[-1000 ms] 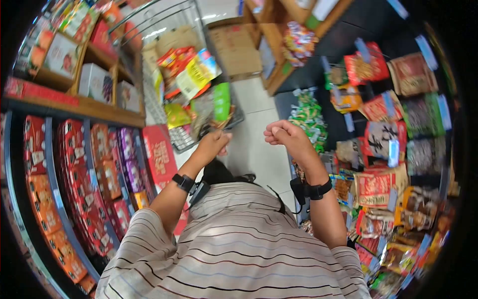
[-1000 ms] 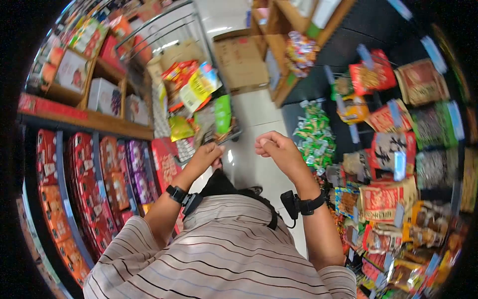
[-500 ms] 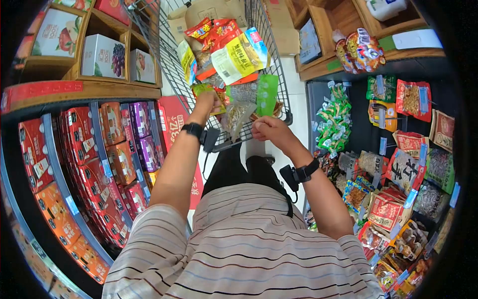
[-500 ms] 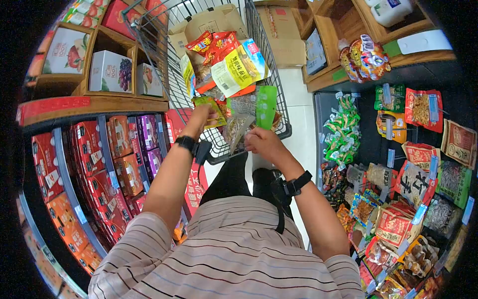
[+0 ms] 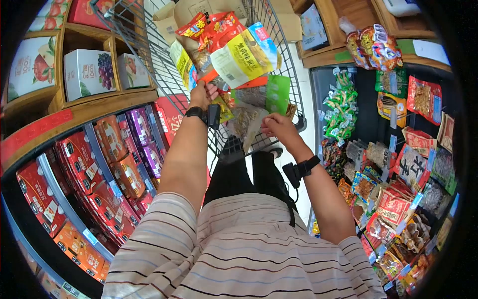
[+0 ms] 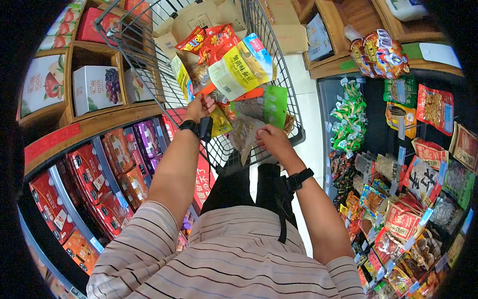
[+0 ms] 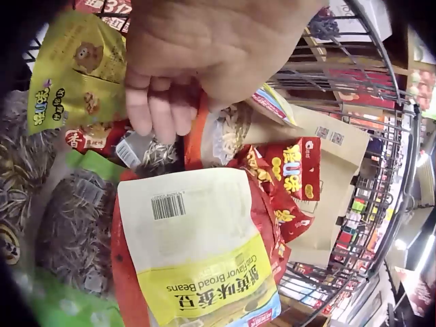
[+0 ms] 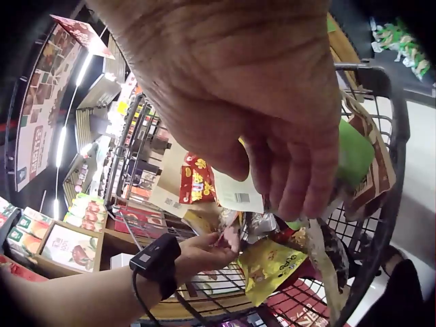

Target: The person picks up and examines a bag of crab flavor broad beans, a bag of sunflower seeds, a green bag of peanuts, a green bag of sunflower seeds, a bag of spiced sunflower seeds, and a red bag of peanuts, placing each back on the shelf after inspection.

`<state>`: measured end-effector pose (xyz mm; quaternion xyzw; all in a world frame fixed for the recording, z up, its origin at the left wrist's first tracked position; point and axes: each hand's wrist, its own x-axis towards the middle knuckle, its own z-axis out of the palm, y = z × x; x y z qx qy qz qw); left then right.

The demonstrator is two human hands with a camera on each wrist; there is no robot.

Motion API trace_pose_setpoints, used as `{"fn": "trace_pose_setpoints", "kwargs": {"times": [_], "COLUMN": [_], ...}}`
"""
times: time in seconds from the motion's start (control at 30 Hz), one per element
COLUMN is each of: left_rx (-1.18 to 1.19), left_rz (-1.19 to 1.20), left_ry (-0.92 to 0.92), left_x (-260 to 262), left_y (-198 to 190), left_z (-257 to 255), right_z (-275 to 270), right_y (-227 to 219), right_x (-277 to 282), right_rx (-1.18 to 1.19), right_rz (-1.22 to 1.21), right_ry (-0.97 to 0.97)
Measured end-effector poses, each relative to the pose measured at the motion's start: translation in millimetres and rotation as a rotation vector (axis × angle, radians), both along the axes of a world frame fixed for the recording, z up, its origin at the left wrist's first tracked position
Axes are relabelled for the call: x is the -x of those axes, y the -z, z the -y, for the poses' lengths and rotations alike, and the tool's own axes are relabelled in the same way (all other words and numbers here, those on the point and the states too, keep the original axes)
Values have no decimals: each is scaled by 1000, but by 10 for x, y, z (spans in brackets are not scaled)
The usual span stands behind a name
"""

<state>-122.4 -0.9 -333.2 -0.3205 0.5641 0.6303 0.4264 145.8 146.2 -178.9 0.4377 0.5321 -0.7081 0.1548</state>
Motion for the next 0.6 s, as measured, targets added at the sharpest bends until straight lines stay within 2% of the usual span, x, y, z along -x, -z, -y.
{"fn": "trace_pose_setpoints", "kwargs": {"times": [0.1,0.2,0.37,0.53,0.6], "left_rx": [11,-102,-126,-198,-262], "left_rz": [11,-41,-146,-187,-195], "left_ry": [-32,-37,-93,-113,-118], "left_x": [43,143,320,556,634], "left_y": [-6,74,-336,-535,-612], "left_z": [-28,18,2,21,39], "right_z": [-6,2,-1,45,77], "right_y": [123,136,289,477,435], "right_x": [99,281,525,802,881], "right_rx": [1,-26,-47,-93,-158], "right_rz": [1,-7,-104,-127,-146], "right_ry": [-1,-20,-104,-146,-88]}}
